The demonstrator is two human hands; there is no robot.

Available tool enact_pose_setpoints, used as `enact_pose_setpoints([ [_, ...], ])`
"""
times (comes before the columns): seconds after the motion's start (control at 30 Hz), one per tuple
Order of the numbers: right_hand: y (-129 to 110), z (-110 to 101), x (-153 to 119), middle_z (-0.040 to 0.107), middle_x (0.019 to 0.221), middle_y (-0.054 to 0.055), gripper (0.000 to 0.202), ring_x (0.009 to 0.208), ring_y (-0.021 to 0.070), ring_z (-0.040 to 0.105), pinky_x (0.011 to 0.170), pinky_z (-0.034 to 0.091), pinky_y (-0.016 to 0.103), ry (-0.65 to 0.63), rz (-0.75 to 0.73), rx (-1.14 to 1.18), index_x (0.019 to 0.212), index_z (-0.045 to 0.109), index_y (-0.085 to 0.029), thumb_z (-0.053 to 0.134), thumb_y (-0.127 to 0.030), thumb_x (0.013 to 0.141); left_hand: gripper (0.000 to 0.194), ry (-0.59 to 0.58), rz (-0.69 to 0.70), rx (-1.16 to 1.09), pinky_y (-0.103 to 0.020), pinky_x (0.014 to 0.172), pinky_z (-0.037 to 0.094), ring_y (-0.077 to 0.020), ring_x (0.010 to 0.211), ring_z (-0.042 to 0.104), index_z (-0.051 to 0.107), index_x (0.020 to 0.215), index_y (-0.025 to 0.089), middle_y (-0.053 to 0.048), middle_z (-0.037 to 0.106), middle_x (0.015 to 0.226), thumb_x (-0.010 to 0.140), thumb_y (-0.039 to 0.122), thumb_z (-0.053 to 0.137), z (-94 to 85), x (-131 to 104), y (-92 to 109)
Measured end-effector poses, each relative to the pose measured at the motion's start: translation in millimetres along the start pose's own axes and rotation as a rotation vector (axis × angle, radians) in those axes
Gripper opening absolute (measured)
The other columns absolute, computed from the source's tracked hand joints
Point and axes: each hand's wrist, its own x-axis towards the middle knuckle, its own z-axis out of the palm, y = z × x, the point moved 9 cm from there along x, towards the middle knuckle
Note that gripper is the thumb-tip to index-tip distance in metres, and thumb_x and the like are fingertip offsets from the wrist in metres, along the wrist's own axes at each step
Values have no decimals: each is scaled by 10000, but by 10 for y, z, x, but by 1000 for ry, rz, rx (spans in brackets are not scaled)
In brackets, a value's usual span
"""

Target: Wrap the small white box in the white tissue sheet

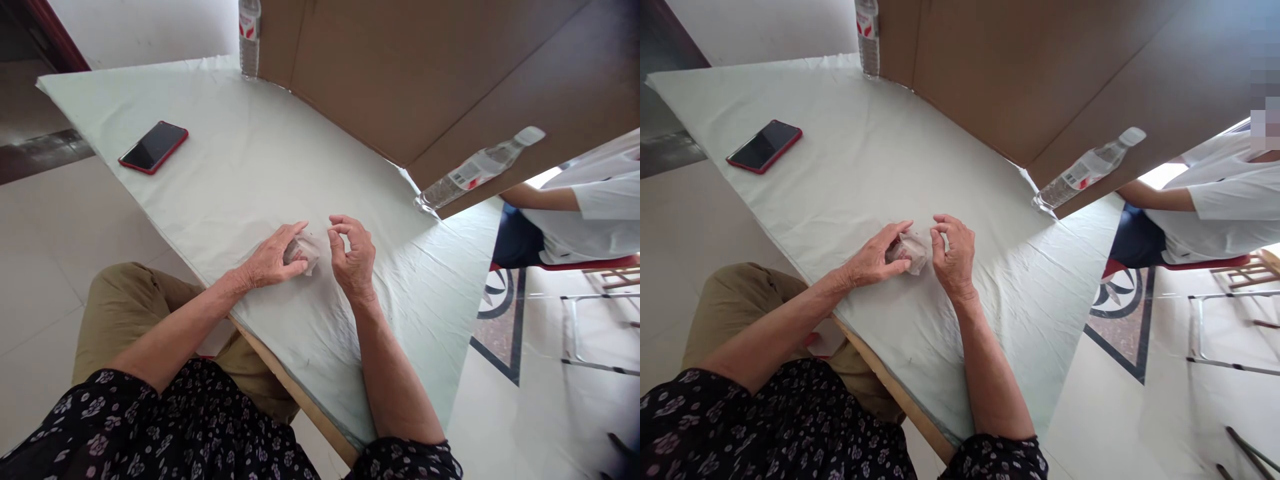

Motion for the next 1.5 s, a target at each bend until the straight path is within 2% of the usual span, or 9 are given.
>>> enact_pose_setpoints([
  [0.4,428,-270,67,738,1132,96,201,1078,233,680,1002,506,451,176,300,279,863,623,-233,564,-402,954,991,-208,-65,-98,-440,1128,451,-325,1323,562,339,1569,165,-180,538,1482,721,382,803,145,-18,37],
  [0.5,651,-109,20,763,1013,74,293,993,231,705,934,545,435,38,467,471,989,647,-234,618,-512,900,1007,-208,-89,-118,-424,1107,468,-309,1289,580,325,1578,164,-173,549,1460,716,360,806,149,-17,5],
  [0.63,676,199,-114,769,995,54,571,968,241,705,823,567,392,-360,567,710,1199,651,-245,757,-589,757,1017,-148,-93,-126,-426,1123,449,-315,1314,555,327,1581,189,-163,532,1475,702,354,812,118,-3,-52],
  [0.73,636,313,-196,744,848,17,405,795,187,676,705,535,316,-493,562,692,1018,735,-223,797,-515,744,1016,-90,-92,-120,-435,1134,434,-320,1339,530,318,1583,201,-162,512,1490,704,339,809,81,11,-82],
  [0.83,700,290,-163,618,600,-28,327,538,104,515,520,415,250,-317,579,598,669,679,-200,760,-498,777,990,-62,-57,-121,-446,1141,423,-311,1334,521,332,1573,201,-162,509,1478,714,338,807,62,24,-53],
  [0.93,756,235,-131,500,495,-63,369,435,71,389,426,316,229,-123,624,591,610,594,-211,736,-493,801,976,-60,-28,-160,-456,1122,433,-300,1294,532,367,1551,222,-157,504,1469,701,350,828,62,26,-4],
  [1.1,830,214,-145,557,595,-46,368,506,106,584,413,438,214,7,731,708,693,579,-222,769,-533,739,796,-122,-146,-310,-415,1012,495,-243,1107,611,509,1423,224,-136,582,1368,726,459,812,107,6,-32],
  [1.33,815,121,-142,655,954,23,469,690,144,653,493,492,254,23,727,560,985,631,-218,760,-562,694,742,-174,-329,-455,-392,905,525,-269,1062,649,545,1391,79,-164,667,1217,784,476,706,166,4,-176],
  [1.5,577,131,-110,674,817,16,403,711,160,580,674,472,319,-227,609,175,870,663,-202,713,-573,724,719,-118,-314,-437,-365,853,525,-242,983,648,564,1396,74,-121,688,1100,770,400,701,121,18,-219],
])
